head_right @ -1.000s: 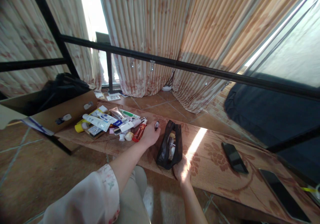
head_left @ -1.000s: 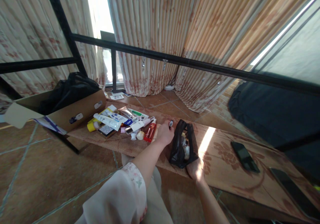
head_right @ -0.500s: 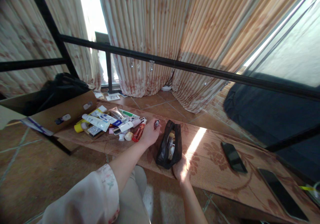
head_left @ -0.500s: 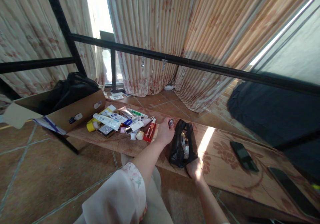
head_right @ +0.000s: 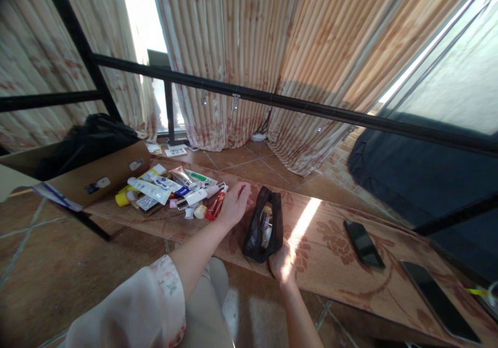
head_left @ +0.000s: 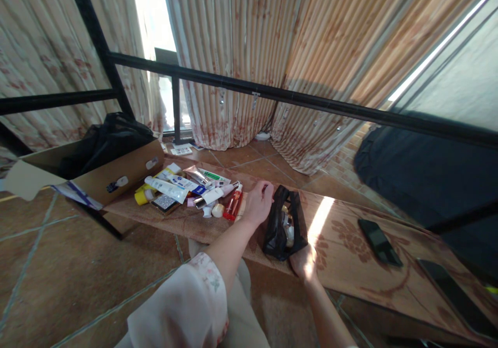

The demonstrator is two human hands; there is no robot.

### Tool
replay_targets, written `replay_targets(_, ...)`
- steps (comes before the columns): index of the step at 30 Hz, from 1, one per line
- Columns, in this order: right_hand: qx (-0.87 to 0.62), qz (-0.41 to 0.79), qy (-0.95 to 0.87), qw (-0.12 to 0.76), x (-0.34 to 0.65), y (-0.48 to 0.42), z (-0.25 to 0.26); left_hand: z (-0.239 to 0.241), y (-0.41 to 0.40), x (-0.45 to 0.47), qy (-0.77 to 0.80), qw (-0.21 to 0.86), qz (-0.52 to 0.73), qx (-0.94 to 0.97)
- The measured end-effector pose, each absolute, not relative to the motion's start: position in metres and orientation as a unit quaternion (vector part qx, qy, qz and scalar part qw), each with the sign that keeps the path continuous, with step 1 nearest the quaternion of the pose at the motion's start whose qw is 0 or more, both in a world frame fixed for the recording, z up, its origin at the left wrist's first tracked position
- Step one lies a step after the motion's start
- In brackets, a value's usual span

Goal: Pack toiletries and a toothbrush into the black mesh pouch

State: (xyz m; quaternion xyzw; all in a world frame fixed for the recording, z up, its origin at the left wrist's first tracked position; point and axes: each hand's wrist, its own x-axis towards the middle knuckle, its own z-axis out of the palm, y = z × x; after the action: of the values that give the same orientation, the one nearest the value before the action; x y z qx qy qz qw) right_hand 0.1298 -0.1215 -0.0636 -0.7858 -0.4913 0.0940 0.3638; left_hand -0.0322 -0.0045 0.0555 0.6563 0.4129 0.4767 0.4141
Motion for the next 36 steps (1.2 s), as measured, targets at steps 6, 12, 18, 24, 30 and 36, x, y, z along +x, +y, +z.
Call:
replay_targets(6, -0.794, 0.072, -0.488, 0.357, 0.1277, -0.1198, -0.0614, 0.0570, -0.0044, -0.0320, 0.422, 0.400, 0.464, 0.668)
replay_targets(12, -0.796, 0.055, -0.483, 0.360, 0.1259, -0.1209, -0.0594, 0.0586, -0.0045, -0.0315, 0.414, 0.394, 0.472, 0.672)
replay_targets(18, -0.797, 0.062, -0.471, 0.374, 0.1258, -0.1203, -0.0612, 0.0609, -0.0060, -0.0334, 0.404, 0.368, 0.486, 0.683)
replay_targets(24, -0.791, 0.089, -0.484, 0.363, 0.1271, -0.1211, -0.0610, 0.0623, -0.0069, -0.0348, 0.427, 0.352, 0.460, 0.694)
replay_targets(30, -0.791, 0.068, -0.499, 0.346, 0.1265, -0.1240, -0.0568, 0.0608, -0.0064, -0.0344, 0.428, 0.329, 0.475, 0.695)
replay_targets(36, -0.788, 0.056, -0.526, 0.315, 0.1270, -0.1269, -0.0538, 0.0583, -0.0051, -0.0340, 0.434, 0.292, 0.485, 0.701)
